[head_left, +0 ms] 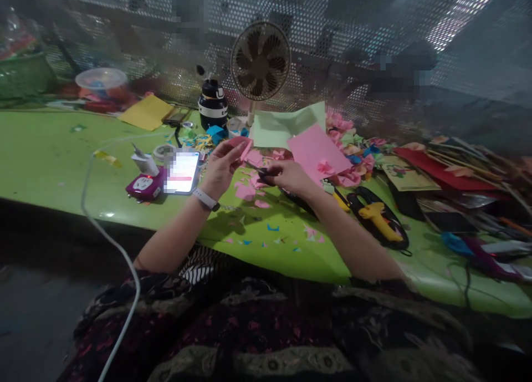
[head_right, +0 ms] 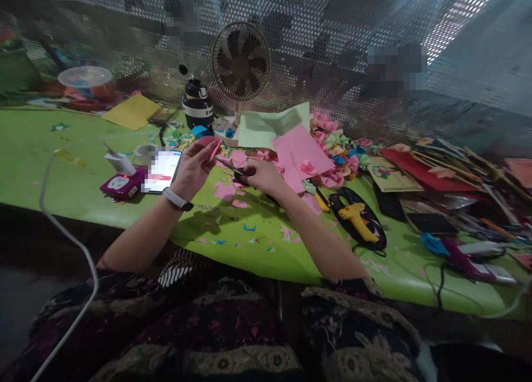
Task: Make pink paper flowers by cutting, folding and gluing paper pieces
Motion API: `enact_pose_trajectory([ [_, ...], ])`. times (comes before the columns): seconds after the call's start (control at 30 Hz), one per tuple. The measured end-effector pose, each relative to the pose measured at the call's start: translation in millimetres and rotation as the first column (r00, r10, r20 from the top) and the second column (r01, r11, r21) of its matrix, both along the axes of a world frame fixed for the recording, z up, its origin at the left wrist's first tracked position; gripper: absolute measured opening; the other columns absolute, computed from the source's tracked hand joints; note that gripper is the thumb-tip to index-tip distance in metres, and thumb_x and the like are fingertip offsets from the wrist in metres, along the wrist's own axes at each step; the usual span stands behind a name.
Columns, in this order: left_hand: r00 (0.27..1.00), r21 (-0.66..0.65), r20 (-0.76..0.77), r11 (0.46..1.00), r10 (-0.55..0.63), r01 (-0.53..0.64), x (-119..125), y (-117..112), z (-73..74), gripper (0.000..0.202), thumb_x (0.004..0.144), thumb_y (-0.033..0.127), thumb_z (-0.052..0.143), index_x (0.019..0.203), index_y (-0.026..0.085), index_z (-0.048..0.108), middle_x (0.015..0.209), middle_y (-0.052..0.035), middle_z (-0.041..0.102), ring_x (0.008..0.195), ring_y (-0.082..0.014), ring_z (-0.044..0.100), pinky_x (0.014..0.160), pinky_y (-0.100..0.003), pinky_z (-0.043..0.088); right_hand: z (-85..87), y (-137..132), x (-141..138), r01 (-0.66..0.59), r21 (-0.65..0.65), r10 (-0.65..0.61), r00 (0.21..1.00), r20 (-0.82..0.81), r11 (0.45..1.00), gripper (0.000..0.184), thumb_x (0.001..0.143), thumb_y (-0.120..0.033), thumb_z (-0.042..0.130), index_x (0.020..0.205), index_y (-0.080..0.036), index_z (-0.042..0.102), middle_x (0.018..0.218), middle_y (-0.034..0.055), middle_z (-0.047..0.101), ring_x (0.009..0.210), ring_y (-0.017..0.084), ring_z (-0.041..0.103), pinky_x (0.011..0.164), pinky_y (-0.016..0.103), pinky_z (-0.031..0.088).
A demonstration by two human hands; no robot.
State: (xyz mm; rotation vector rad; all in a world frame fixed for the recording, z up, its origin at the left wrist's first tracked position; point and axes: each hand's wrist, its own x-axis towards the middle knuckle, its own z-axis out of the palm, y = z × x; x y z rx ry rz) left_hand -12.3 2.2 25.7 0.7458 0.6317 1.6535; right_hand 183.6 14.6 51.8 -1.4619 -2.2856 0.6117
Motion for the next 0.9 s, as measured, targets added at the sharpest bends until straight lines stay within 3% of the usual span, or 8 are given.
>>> enact_pose_trajectory([
  [0.1, 0.999, 0.024, 0.013, 0.998, 0.053, -0.053, -4, 3, 1.3, 0.017, 0.071, 0.018, 0.086, 0.082, 0.023, 0.074, 0.092, 0.0023, 0.078, 0.08, -0.0078, 0.07, 0.061, -0.014, 0.05, -2.4, 5, -31, -0.104, -0.02, 0.106, 0.974, 0.199, 0.994, 0.023, 0.082, -0.04, 0.075, 0.09, -0.019, 0.079, 0.084, 0.0049, 0.075, 0.079, 0.019, 0.065, 0.065, 0.027, 0.039],
  [0.23, 0.998, 0.01, 0.013, 0.998, 0.06, -0.061, -4, 7, -4.1, 0.018, 0.068, 0.018, 0.087, 0.079, 0.023, 0.073, 0.085, 0.0041, 0.076, 0.067, -0.0047, 0.064, 0.055, -0.014, 0.045, -11.7, 11, -56, -0.071, 0.111, 0.016, 0.899, 0.438, 0.991, 0.027, 0.084, -0.041, 0.075, 0.098, -0.018, 0.08, 0.098, 0.013, 0.075, 0.092, 0.027, 0.067, 0.068, 0.032, 0.043],
  [0.37, 0.997, -0.016, -0.038, 0.997, 0.072, -0.073, -1, 8, -8.5, 0.021, 0.067, 0.022, 0.09, 0.075, 0.02, 0.071, 0.074, 0.0044, 0.07, 0.057, -0.0028, 0.057, 0.048, -0.013, 0.039, -20.2, 22, -62, -0.044, 0.067, 0.004, 0.865, 0.502, 0.997, 0.028, 0.085, -0.041, 0.076, 0.094, -0.015, 0.079, 0.092, 0.0156, 0.075, 0.088, 0.029, 0.069, 0.072, 0.035, 0.048],
  [0.47, 0.993, -0.012, -0.108, 0.999, 0.036, -0.038, 0, 7, -9.4, 0.024, 0.066, 0.025, 0.091, 0.075, 0.018, 0.07, 0.072, 0.0038, 0.068, 0.056, -0.0026, 0.056, 0.049, -0.013, 0.041, -21.5, 22, -56, -0.018, -0.022, 0.026, 0.878, 0.477, 1.0, 0.02, 0.084, -0.031, 0.078, 0.093, -0.013, 0.079, 0.087, 0.0147, 0.075, 0.082, 0.026, 0.07, 0.071, 0.034, 0.049],
  [0.57, 0.988, -0.045, -0.154, 0.999, -0.014, 0.007, 0, 5, -9.2, 0.026, 0.067, 0.025, 0.09, 0.079, 0.017, 0.069, 0.074, 0.003, 0.069, 0.062, -0.0045, 0.063, 0.054, -0.014, 0.045, -17.5, 10, -40, -0.028, -0.024, 0.035, 0.929, 0.368, 0.999, 0.017, 0.087, -0.018, 0.07, 0.102, -0.013, 0.077, 0.098, 0.0148, 0.077, 0.085, 0.023, 0.07, 0.071, 0.032, 0.048],
  [0.7, 0.975, -0.128, -0.215, 0.992, -0.049, 0.021, 4, 1, -8.0, 0.029, 0.074, 0.026, 0.086, 0.092, 0.018, 0.065, 0.076, 0.0024, 0.069, 0.066, -0.009, 0.07, 0.055, -0.016, 0.048, -16.7, -15, -13, -0.128, -0.118, 0.146, 0.976, 0.163, 0.985, 0.022, 0.089, -0.026, 0.066, 0.107, -0.015, 0.074, 0.1, 0.0112, 0.076, 0.081, 0.02, 0.068, 0.068, 0.028, 0.047],
  [0.8, 0.96, -0.138, -0.268, 0.989, -0.079, 0.043, 8, -3, -7.6, 0.031, 0.078, 0.027, 0.083, 0.097, 0.019, 0.061, 0.073, 0.0028, 0.069, 0.065, -0.0114, 0.071, 0.052, -0.016, 0.049, -28.0, -26, 0, -0.214, -0.162, 0.242, 0.954, 0.176, 0.963, 0.022, 0.084, -0.029, 0.072, 0.101, -0.015, 0.072, 0.1, 0.0109, 0.075, 0.083, 0.02, 0.065, 0.068, 0.028, 0.044],
  [0.9, 0.955, -0.129, -0.282, 0.99, -0.094, 0.059, 11, -6, -8.4, 0.031, 0.076, 0.02, 0.084, 0.096, 0.018, 0.06, 0.075, 0.003, 0.068, 0.064, -0.0098, 0.069, 0.057, -0.019, 0.054, -41.8, -29, 2, -0.213, -0.153, 0.232, 0.965, 0.121, 0.965, 0.012, 0.08, -0.022, 0.073, 0.09, -0.015, 0.069, 0.095, 0.0088, 0.073, 0.083, 0.019, 0.064, 0.071, 0.028, 0.043],
])
